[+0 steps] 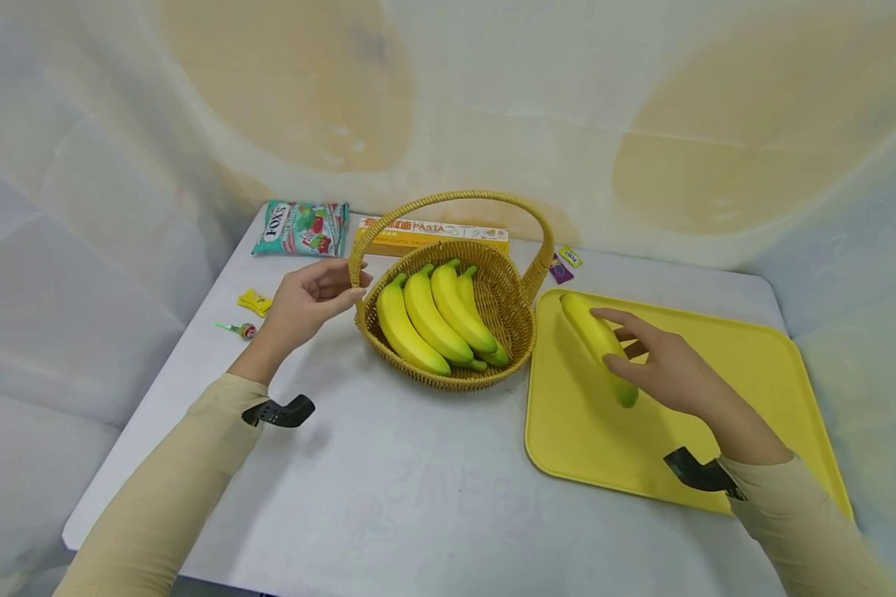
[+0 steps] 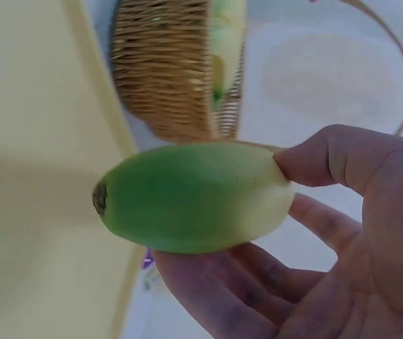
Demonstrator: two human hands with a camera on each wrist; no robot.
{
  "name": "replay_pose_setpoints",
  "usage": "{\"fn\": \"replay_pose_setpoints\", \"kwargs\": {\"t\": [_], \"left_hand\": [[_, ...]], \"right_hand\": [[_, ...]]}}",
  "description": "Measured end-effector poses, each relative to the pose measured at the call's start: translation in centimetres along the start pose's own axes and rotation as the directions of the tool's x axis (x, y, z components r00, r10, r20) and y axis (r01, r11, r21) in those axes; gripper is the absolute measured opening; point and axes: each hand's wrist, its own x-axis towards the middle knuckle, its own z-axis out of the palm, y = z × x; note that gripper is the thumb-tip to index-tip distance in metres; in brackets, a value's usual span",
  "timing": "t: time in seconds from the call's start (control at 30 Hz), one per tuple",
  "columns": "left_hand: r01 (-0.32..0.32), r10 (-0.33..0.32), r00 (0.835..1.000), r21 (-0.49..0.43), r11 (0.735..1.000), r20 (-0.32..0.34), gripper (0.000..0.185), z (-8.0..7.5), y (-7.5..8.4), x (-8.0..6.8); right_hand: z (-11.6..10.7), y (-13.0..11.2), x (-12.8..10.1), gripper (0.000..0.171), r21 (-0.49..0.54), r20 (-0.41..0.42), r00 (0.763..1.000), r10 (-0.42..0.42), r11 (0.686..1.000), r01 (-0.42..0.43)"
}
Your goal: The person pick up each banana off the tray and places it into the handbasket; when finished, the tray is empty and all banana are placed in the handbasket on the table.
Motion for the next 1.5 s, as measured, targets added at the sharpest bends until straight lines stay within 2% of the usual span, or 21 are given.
{"fn": "replay_pose_setpoints", "kwargs": {"t": [0.33,0.53,0.7,0.77,0.97,1.13,1.5], "left_hand": [[0.0,0.0,1.0,-0.005,1.0,-0.002,0.038,0.0,0.0,0.0],[0.004,-0.004,1.0,0.001,1.0,0.006,0.04,0.0,0.0,0.0],[0.008,-0.008,1.0,0.001,1.0,0.013,0.044,0.0,-0.1,0.0],[0.011,-0.011,1.0,0.0,1.0,0.013,0.045,-0.1,-0.1,0.0],[0.019,-0.019,1.0,0.003,1.0,0.016,0.045,-0.1,0.0,0.0],[0.015,-0.015,1.0,0.005,1.0,0.018,0.044,-0.1,0.2,0.0],[-0.02,0.02,1.0,-0.016,1.0,0.015,0.036,-0.1,0.1,0.0]], "right_hand": [[-2.4,-2.0,-1.5,0.058,0.023,0.055,0.989,-0.134,0.991,0.133],[-2.3,-3.0,-0.6,0.058,0.06,0.093,0.968,-0.233,0.972,0.228],[-1.7,-4.4,0.9,0.058,0.084,0.107,0.947,-0.302,0.952,0.294],[-1.3,-5.1,1.8,0.057,0.093,0.114,0.948,-0.299,0.953,0.289],[0.1,-7.3,4.5,0.055,0.059,0.106,0.973,-0.204,0.978,0.199],[1.3,-8.7,7.2,0.055,0.04,0.094,0.977,-0.191,0.981,0.188],[4.0,-9.3,12.4,0.058,-0.014,0.153,0.983,-0.103,0.994,0.107]]}}
